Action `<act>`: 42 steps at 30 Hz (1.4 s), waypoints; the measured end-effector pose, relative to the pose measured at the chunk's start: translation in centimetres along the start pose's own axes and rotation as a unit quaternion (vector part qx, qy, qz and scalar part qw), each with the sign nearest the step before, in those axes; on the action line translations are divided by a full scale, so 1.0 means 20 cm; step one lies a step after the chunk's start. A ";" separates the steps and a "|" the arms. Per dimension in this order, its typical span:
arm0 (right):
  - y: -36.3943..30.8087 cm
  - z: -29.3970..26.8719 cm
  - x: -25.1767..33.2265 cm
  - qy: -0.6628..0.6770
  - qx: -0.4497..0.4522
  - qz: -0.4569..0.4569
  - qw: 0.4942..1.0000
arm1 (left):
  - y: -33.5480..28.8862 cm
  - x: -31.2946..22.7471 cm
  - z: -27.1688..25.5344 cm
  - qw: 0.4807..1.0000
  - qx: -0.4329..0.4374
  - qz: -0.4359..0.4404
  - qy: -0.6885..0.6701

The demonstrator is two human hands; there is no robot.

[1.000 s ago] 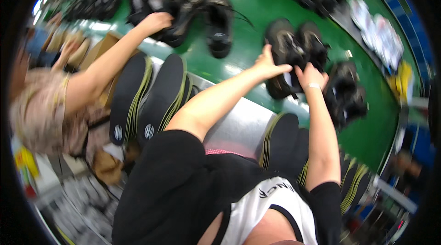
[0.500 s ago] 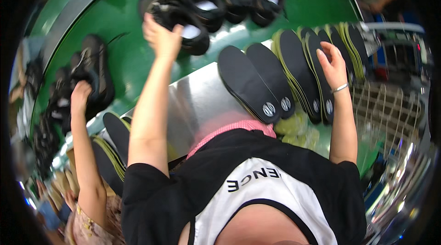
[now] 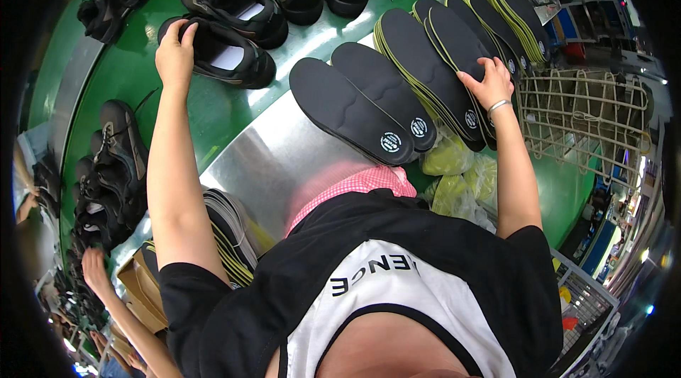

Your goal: The person inserts yellow insoles into black shoes on a green conveyor belt. They pick up each shoe, place an insole inside, and return the shoe to the belt. The person also retrieves insoles from plastic bags and stacks them nearby.

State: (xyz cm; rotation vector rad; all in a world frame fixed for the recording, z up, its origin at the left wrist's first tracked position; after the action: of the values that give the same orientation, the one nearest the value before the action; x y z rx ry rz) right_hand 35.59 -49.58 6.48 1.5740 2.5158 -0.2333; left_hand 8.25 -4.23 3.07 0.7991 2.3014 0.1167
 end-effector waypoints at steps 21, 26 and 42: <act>-0.08 -0.75 1.12 0.183 -0.020 -0.593 0.784 | 0.14 0.35 0.02 0.857 0.141 -0.223 -0.443; -0.04 -0.84 1.53 0.005 -0.006 -0.719 0.695 | 0.14 0.37 0.03 0.854 0.136 -0.210 -0.457; -0.10 -0.52 2.01 0.000 -0.054 -0.643 0.764 | 0.13 0.37 0.06 0.868 0.128 -0.222 -0.426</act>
State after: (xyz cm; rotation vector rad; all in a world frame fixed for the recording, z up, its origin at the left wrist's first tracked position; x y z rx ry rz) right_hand 15.87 -13.04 7.75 -0.4373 3.0206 -0.2054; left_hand 6.07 1.90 -1.28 0.3026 1.5844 -0.6414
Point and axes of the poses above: each hand's wrist, its own y-axis towards the middle knuckle, its own z-axis out of the palm, x = y × z, the point moved 2 cm from there along y, towards the middle knuckle, and after that the axes turned 5 degrees about -y, right-handed, at the moved point
